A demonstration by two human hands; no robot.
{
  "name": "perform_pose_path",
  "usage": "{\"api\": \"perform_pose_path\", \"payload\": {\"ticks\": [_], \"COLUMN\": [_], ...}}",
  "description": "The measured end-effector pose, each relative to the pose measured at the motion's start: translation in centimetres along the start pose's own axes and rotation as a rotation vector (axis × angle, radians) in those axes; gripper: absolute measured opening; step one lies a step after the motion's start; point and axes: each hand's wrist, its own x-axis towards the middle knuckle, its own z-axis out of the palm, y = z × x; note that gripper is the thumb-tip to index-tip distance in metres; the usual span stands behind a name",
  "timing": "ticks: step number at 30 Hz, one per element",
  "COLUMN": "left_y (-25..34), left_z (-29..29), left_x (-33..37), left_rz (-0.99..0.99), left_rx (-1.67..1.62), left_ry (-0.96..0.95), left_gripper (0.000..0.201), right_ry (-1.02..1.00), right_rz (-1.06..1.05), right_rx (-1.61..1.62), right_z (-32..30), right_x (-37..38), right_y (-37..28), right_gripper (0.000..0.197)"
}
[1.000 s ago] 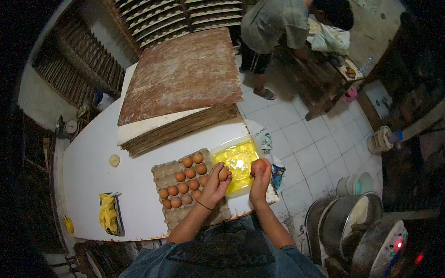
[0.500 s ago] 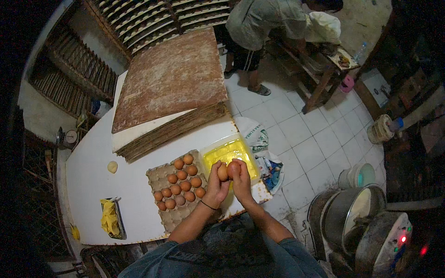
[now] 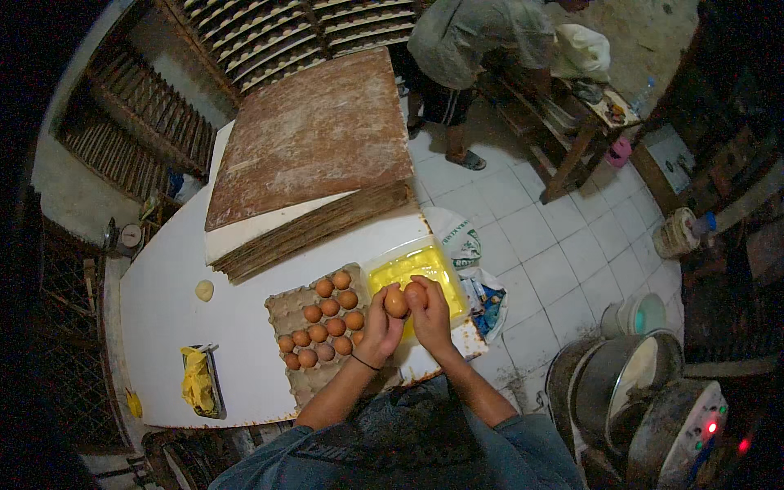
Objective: The person weighs a white powder on a digital scale, then moves to a table to crack eggs into a yellow container. They separate the yolks from the whites by hand and add the yolks to a dough mixer.
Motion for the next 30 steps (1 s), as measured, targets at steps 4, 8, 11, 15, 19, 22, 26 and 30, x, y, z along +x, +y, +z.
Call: {"api": "perform_pose_path", "payload": {"ticks": [4, 8, 11, 15, 19, 22, 26, 30], "left_y": [0.2, 0.3, 1.5, 1.7, 1.4, 2.0, 1.9, 1.7], "left_z": [-0.5, -0.8, -0.8, -0.5, -0.8, -0.8, -0.2, -1.5], "left_x": [0.3, 0.9, 0.5, 0.4, 0.6, 0.4, 0.5, 1.1], "left_rz": [-0.008, 0.024, -0.037, -0.096, -0.153, -0.187, -0.207, -0.184], "left_rx": [0.0, -0.076, -0.057, 0.041, -0.031, -0.098, -0.144, -0.189], "left_ry": [0.03, 0.031, 0.01, 0.022, 0.043, 0.053, 0.047, 0.054], "left_gripper": [0.026, 0.025, 0.027, 0.031, 0.025, 0.024, 0.025, 0.029], "right_ry": [0.177, -0.037, 0.164, 0.247, -0.025, 0.183, 0.25, -0.043], "right_rz": [-0.083, -0.109, -0.01, 0.015, 0.007, 0.089, 0.059, 0.135], "right_rx": [0.059, -0.15, 0.092, 0.13, -0.044, 0.125, 0.1, -0.002], "right_z": [0.4, 1.2, 0.7, 1.1, 2.0, 1.2, 1.9, 2.0], "right_x": [-0.3, -0.7, -0.6, -0.4, -0.5, -0.1, -0.3, -0.3], "right_y": [-1.3, -0.1, 0.3, -0.3, 0.8, -0.6, -0.3, 2.0], "right_gripper": [0.03, 0.032, 0.035, 0.036, 0.034, 0.035, 0.036, 0.033]}}
